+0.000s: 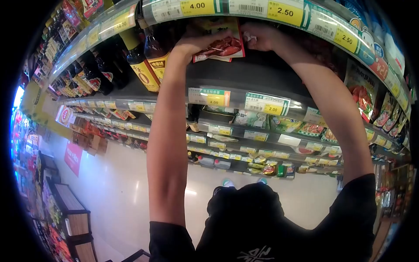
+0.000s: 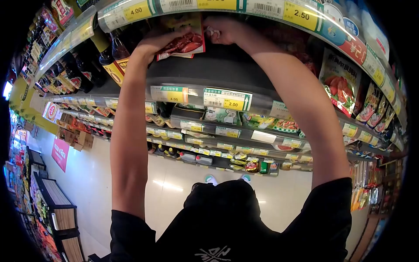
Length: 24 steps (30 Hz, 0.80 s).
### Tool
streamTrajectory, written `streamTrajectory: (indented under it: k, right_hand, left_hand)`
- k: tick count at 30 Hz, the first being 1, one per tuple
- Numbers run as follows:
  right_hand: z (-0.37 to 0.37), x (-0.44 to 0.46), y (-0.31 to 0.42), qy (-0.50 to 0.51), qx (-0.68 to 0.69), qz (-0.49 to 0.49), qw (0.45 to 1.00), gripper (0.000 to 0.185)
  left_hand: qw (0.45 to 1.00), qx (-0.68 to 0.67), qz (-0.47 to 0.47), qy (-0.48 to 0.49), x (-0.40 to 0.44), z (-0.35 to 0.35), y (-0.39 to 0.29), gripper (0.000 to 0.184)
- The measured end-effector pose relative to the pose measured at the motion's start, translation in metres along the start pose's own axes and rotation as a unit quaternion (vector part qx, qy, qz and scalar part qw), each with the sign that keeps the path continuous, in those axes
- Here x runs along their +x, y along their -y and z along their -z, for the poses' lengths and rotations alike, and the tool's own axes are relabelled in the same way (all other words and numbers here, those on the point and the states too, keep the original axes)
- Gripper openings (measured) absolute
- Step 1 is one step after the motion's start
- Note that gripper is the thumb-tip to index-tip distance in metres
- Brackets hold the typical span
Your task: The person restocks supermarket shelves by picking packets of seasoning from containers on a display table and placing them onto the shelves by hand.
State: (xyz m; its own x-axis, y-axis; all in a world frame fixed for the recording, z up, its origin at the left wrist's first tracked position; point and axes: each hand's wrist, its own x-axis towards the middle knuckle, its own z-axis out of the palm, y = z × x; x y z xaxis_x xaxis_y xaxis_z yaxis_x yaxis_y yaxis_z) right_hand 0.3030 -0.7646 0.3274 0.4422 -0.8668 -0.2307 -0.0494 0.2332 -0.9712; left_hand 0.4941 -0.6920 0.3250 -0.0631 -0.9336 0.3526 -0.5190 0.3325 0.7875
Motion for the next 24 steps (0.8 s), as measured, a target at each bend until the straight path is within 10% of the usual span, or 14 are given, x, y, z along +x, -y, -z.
streamTrajectory:
  k: [7,10,12,17,24]
  right_hand:
    - [0.016,-0.001,-0.009,0.071,0.044,0.055,0.995,0.038]
    - [-0.001,-0.018,-0.012,0.091,-0.077,0.158,0.98,0.048]
    - [-0.01,-0.023,-0.007,0.012,-0.347,0.154,0.925,0.056]
    - [-0.024,-0.027,0.001,-0.109,-0.525,0.15,0.83,0.078]
    - [-0.03,-0.049,0.004,-0.068,-0.472,0.212,0.853,0.079]
  left_hand:
    - [0.95,-0.293,0.099,-0.045,0.021,-0.008,0.004,0.042]
    - [0.982,-0.169,0.018,-0.078,0.027,-0.013,0.026,0.07]
    - [0.989,-0.128,0.022,-0.065,0.021,-0.011,0.021,0.066]
    - [0.987,-0.145,0.059,-0.041,0.026,-0.01,0.028,0.065]
    - [0.994,-0.091,0.06,0.006,0.001,0.0,0.001,0.061]
